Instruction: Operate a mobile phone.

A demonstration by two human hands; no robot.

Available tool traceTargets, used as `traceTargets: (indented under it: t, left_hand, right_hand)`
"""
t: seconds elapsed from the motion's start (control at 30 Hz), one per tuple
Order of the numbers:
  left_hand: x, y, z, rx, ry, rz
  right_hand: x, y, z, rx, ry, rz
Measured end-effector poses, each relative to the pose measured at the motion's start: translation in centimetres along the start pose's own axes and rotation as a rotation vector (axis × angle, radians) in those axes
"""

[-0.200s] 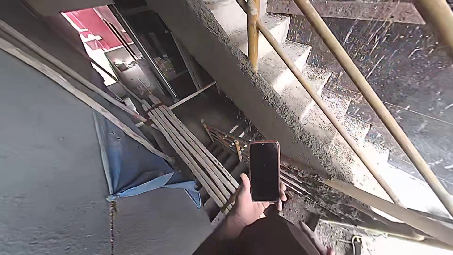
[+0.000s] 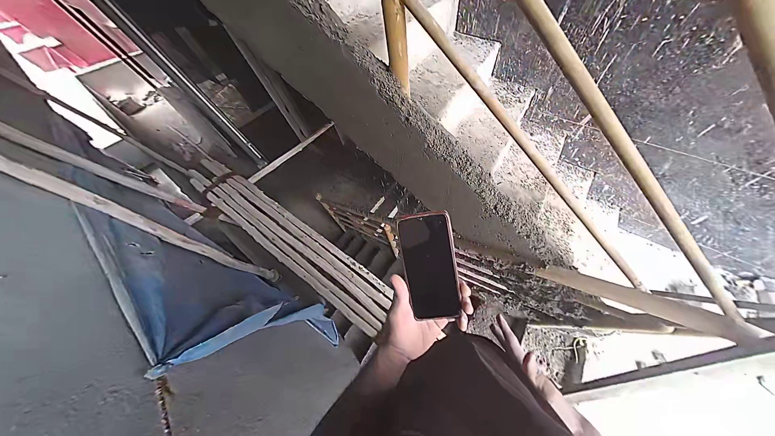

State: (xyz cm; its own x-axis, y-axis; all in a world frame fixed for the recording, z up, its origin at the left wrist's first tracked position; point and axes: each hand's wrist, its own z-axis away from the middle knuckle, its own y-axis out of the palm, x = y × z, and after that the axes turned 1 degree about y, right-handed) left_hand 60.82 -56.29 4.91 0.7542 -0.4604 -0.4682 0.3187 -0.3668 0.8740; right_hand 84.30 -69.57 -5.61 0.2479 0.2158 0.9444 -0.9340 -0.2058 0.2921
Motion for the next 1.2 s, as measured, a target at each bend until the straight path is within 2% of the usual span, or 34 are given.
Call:
traceTargets:
  t: [0.1, 0.23, 0.3, 0.43, 0.53, 0.63, 0.8, 1.03, 1.2]
  left_hand:
    - [-0.9, -2.1, -0.5, 0.162, -0.052, 0.054]
    - [-1.7, -2.0, -0.7, 0.201, -0.127, 0.063]
    - [-2.2, -2.1, -1.0, 0.233, -0.185, 0.066]
    - [-3.1, -2.4, -0.9, 0.263, -0.260, 0.078]
    - [-3.7, -3.2, -0.6, 0.276, -0.298, 0.058]
    - [-4.2, -4.0, -0.1, 0.269, -0.338, 0.089]
    - [-5.4, -5.1, 0.0, 0.221, -0.299, 0.060]
    - [-4.0, -3.6, 0.2, 0.159, -0.199, 0.051]
    - [-2.9, -2.2, 0.7, 0.133, -0.162, 0.041]
  right_hand:
    - [4.9, 1.7, -4.4, -0.150, -0.083, -0.082]
    - [10.9, 4.0, -9.5, -0.265, -0.445, 0.202]
    - [12.2, 5.7, -12.2, -0.256, -0.519, 0.064]
    - [12.9, 8.4, -15.1, -0.080, -0.355, -0.354]
    - [12.6, 10.0, -15.7, 0.009, -0.284, -0.463]
    - [11.8, 11.2, -16.2, -0.012, -0.247, -0.544]
    - [10.9, 11.5, -16.9, 0.060, -0.322, -0.545]
    - [12.0, 10.8, -16.9, 0.050, -0.307, -0.513]
    - [12.5, 9.8, -15.8, 0.160, -0.241, -0.515]
